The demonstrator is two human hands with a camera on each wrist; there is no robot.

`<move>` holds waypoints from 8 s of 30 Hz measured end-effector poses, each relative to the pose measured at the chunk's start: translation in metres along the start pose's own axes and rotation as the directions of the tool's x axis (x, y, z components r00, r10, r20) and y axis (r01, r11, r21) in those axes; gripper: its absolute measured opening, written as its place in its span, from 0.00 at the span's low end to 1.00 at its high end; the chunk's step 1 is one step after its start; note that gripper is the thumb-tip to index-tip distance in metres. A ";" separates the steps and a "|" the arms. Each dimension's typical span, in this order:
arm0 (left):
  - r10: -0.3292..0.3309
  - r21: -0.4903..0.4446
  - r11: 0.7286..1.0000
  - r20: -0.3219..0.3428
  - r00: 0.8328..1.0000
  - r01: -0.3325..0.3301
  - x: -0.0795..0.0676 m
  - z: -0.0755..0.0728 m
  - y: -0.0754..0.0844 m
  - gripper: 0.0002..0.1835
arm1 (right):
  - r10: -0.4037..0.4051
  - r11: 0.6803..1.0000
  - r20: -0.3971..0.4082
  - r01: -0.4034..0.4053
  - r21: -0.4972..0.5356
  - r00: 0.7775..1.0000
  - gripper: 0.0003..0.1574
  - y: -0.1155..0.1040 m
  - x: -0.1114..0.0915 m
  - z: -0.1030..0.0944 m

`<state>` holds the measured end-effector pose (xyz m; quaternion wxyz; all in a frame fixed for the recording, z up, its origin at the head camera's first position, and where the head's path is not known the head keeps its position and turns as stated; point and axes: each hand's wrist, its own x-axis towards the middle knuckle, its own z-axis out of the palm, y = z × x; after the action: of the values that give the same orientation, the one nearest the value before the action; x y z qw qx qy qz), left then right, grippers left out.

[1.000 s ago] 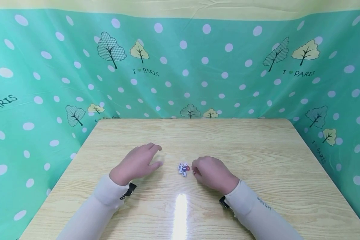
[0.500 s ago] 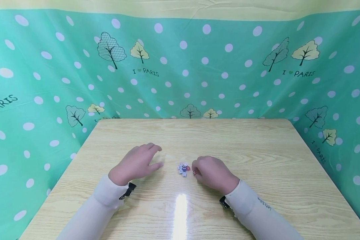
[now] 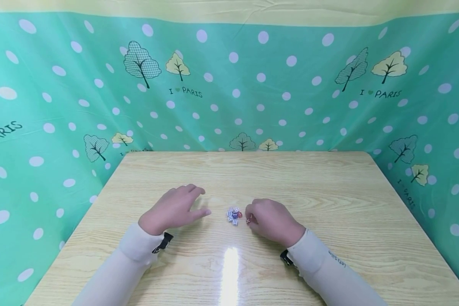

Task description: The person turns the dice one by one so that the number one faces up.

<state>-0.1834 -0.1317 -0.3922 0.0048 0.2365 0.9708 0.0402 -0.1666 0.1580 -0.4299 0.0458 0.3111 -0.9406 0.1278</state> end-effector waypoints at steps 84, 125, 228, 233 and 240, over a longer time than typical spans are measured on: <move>0.081 0.051 0.996 -0.050 0.995 -0.078 0.001 -0.004 0.000 0.28 | -0.038 0.991 0.048 0.031 0.127 0.998 0.07 0.015 0.002 -0.003; 0.097 0.088 0.992 -0.043 0.994 -0.093 0.000 -0.005 0.001 0.27 | 0.117 0.992 -0.053 -0.114 0.061 0.992 0.03 0.006 0.001 -0.008; 0.213 0.004 0.976 -0.185 0.959 -0.216 0.007 -0.002 -0.003 0.15 | 0.132 0.968 0.110 -0.152 0.200 0.985 0.06 0.038 -0.005 -0.002; 0.206 -0.007 0.978 -0.119 0.971 -0.208 0.007 -0.001 0.000 0.15 | 0.110 0.966 0.114 -0.133 0.221 0.987 0.05 0.044 -0.006 -0.001; 0.236 -0.014 0.971 -0.098 0.967 -0.238 0.008 0.004 0.005 0.13 | 0.071 0.963 0.109 -0.097 0.250 0.991 0.05 0.049 -0.007 -0.002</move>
<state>-0.1877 -0.1233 -0.3961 -0.0436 0.3484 0.9341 0.0642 -0.1907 0.2005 -0.4399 -0.0469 0.2801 -0.9298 0.2339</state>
